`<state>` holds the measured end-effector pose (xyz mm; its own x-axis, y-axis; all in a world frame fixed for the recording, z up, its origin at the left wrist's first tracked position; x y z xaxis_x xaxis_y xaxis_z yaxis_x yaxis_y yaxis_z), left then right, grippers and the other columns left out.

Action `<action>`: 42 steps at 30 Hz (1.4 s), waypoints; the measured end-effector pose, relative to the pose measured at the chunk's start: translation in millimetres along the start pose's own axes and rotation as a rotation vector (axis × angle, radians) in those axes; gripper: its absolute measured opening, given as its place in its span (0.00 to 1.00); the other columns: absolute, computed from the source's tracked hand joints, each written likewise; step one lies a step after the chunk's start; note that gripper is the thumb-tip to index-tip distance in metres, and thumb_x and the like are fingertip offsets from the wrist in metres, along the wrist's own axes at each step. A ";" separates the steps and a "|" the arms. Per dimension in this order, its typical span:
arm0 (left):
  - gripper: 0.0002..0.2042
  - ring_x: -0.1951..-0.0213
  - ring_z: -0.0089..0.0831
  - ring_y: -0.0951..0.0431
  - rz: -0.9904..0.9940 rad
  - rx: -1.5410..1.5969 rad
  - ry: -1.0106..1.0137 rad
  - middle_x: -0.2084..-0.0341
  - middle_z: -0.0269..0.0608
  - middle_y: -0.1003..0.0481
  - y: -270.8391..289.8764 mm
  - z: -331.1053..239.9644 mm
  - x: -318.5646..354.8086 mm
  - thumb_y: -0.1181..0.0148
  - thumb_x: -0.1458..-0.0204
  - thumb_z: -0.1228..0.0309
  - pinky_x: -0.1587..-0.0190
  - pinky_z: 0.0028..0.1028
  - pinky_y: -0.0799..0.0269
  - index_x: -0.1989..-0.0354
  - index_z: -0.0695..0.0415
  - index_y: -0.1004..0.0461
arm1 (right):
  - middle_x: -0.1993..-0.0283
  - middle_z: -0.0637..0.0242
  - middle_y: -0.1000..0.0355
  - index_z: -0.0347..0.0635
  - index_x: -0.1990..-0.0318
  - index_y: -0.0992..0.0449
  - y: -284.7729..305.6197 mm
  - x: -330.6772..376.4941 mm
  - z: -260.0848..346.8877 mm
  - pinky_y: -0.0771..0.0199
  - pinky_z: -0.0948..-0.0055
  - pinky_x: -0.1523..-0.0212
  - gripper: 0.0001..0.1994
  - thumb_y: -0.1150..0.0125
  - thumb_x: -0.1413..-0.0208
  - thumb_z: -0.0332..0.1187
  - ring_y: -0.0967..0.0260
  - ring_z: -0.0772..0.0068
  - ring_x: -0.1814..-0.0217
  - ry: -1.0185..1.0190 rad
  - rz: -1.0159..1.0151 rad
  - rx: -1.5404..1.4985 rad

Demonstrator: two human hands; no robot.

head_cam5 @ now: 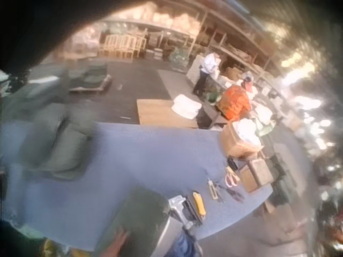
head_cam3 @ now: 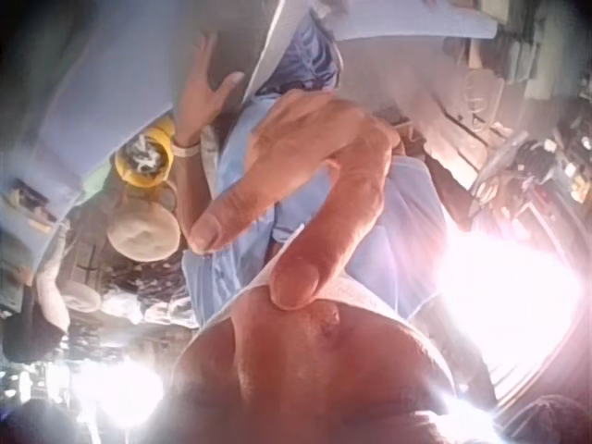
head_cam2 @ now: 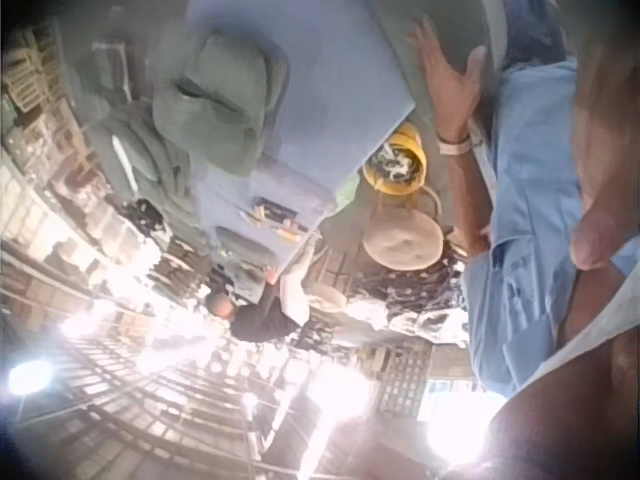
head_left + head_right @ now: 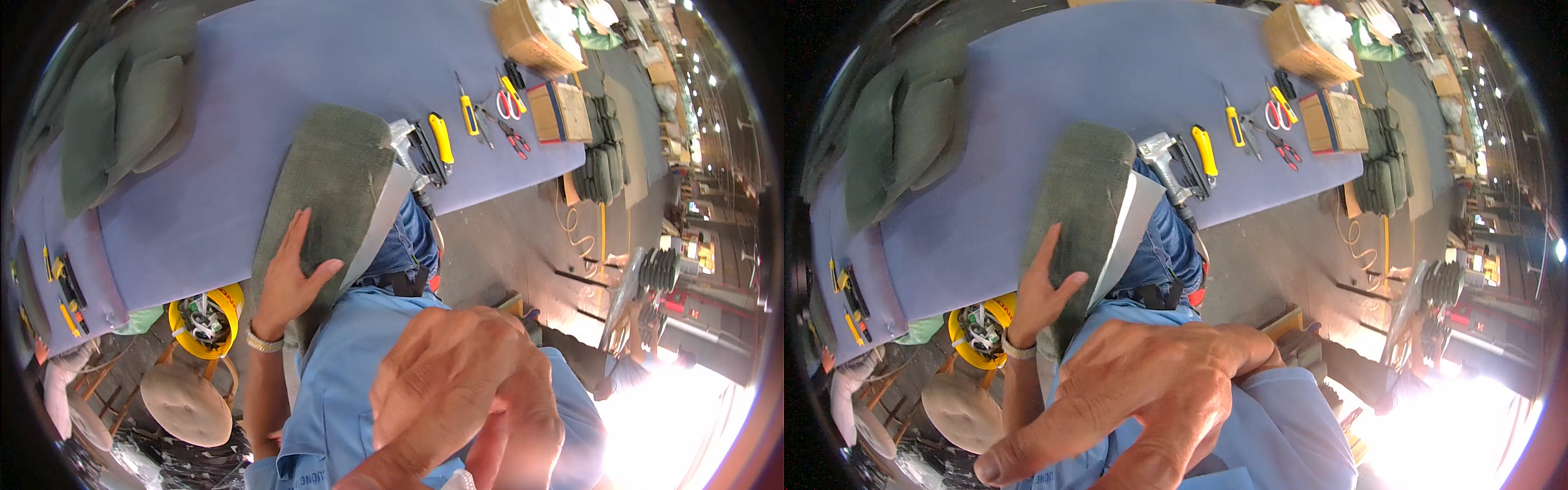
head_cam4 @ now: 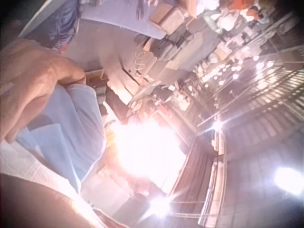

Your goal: The person staples green fabric onto cushion foam using a pneumatic staple gun, trims excess fabric with a utility knife, and folds edges to fit the cushion shape. The person repeats this process on multiple cushions at a workbench.

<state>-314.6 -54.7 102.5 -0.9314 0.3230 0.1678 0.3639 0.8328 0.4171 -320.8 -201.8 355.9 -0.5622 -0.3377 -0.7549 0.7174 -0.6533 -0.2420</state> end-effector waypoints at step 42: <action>0.33 0.38 0.38 0.27 -0.360 0.778 0.884 0.35 0.52 0.30 -9.6 201.8 146.7 0.46 0.31 0.50 0.36 0.33 0.31 0.27 0.63 0.39 | 0.21 0.63 0.43 0.46 0.32 0.28 215.5 112.1 -128.3 0.49 0.63 0.20 0.30 0.38 0.44 0.22 0.48 0.65 0.19 -0.980 -0.120 0.514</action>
<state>-455.7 75.4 -57.2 -0.5440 -0.1442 0.8266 -0.2951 0.9551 -0.0276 -176.4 -293.5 141.0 -0.8611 -0.4943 0.1194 0.5082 -0.8440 0.1714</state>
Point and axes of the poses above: each hand's wrist, its own x-axis away from the middle knuckle, its own y-axis out of the back of the hand, z = x × y, the point moved 6 cm from there along -x, towards the middle knuckle
